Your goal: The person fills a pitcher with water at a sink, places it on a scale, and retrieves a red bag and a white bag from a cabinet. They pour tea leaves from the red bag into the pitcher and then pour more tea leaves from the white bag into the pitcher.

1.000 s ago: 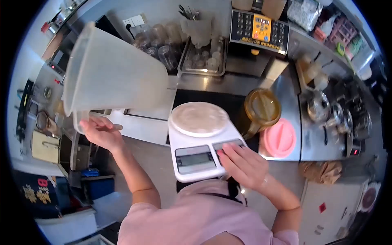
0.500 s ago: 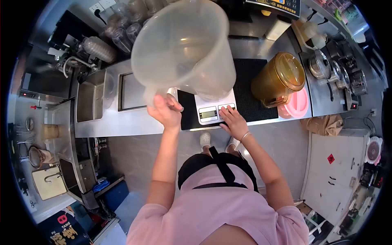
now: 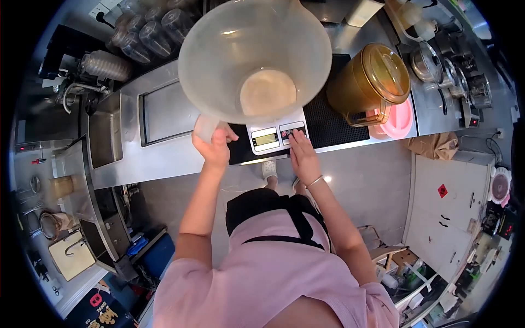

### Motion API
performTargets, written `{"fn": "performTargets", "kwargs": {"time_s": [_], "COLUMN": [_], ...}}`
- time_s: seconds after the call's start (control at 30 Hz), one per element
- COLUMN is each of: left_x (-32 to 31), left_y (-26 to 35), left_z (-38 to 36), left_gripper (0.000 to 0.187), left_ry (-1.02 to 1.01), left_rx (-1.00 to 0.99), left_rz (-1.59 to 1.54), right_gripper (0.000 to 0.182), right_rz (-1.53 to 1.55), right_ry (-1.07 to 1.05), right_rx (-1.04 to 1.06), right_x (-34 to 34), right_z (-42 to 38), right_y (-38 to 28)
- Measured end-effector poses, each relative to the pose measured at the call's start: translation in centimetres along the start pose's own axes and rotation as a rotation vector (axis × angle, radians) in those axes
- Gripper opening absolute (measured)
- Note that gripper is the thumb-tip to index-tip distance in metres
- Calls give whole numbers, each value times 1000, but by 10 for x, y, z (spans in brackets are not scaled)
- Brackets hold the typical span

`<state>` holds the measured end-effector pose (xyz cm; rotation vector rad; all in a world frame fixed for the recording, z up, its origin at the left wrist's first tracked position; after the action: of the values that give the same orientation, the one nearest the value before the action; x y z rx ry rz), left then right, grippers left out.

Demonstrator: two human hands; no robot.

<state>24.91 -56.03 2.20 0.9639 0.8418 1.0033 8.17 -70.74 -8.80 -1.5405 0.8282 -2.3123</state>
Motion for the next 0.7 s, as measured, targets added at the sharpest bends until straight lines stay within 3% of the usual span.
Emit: {"fn": "performTargets", "kwargs": {"time_s": [0.13, 0.17, 0.27, 0.3, 0.4, 0.43, 0.53, 0.6, 0.7], "left_x": [-1, 1, 13, 24, 51, 60, 67, 56, 42], "left_y": [8, 6, 12, -2, -33, -50, -77, -72, -67], "left_z": [0, 1, -1, -5, -22, -33, -75, -108, -160], "left_gripper": [74, 81, 78, 74, 62, 47, 30, 14, 12], "left_ry": [-109, -177, 23, -38, 59, 77, 104, 10, -159], "left_rx": [-188, -134, -116, 32, 211, 247, 512, 537, 479], "left_rz": [207, 263, 153, 151, 187, 129, 247, 265, 446], "right_gripper": [39, 39, 38, 38, 37, 37, 35, 34, 33], "right_rz": [-107, -141, -214, -220, -136, -94, -42, 40, 159], "right_ry": [-87, -113, -120, -118, -136, -143, -154, -118, -91], "right_rx": [27, 21, 22, 13, -19, -28, 71, -10, -266], "right_x": [5, 8, 2, 2, 4, 6, 19, 29, 44], "right_z": [6, 11, 15, 16, 19, 20, 21, -4, -74], "right_y": [-4, -10, -14, -15, -11, -8, -9, -6, 11]}}
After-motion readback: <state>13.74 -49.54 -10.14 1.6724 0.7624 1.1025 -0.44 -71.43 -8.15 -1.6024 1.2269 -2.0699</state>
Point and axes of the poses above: each hand's wrist, its own z-axis towards the middle knuckle, its own x-axis out of the back of the hand, y = z × x, the point moved 7 cm from there along z, towards the middle knuckle, and after that the axes turned 4 degrees about z, right-handed, at the moved point
